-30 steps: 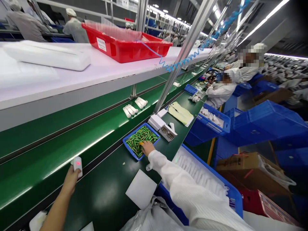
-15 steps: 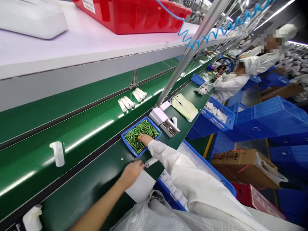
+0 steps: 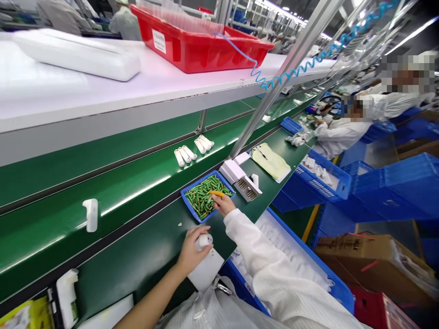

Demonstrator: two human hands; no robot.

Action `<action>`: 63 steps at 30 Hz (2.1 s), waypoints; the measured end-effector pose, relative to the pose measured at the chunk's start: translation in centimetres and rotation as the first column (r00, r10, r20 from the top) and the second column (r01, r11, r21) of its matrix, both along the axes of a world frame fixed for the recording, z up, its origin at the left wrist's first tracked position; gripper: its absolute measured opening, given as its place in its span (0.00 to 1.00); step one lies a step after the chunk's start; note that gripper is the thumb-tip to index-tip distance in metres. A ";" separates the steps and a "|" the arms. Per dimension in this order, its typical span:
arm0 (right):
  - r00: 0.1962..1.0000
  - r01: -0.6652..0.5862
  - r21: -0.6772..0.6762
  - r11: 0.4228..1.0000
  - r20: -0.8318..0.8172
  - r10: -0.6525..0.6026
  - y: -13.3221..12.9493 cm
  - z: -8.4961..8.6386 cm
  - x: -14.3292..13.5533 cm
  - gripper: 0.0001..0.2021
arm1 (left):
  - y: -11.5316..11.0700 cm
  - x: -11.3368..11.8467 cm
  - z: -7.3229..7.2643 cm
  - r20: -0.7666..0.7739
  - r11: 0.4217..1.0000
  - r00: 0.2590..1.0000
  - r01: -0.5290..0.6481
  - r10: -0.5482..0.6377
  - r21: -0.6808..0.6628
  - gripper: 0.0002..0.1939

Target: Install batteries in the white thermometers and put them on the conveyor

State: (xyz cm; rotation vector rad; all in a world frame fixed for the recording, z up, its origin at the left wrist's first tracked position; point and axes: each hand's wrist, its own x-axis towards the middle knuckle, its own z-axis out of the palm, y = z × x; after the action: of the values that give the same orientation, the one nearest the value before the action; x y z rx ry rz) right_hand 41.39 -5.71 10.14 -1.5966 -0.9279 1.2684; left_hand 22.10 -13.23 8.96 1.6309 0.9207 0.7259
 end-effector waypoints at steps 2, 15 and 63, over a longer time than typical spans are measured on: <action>0.994 -0.016 0.050 0.999 -0.110 0.021 -1.5 2.1 -1.4 0.18 | 0.1 -3.0 2.4 0.122 0.985 0.979 -0.156 0.164 -0.070 0.17; 0.657 -0.753 0.531 0.388 0.632 0.410 -14.2 14.8 -16.8 0.09 | -3.6 -12.6 16.8 0.730 0.716 0.059 -0.265 0.681 -0.646 0.14; 0.641 -0.559 0.410 0.720 -0.336 0.690 -16.7 15.1 -20.9 0.20 | -9.4 -15.9 17.2 0.533 0.751 0.552 -0.594 0.641 -0.289 0.20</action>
State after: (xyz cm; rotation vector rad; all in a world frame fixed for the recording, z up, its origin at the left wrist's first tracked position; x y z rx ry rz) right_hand 20.50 -22.36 25.22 -0.6691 -1.3270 1.8105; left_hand 6.25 -22.66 26.15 0.8418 1.0133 1.5863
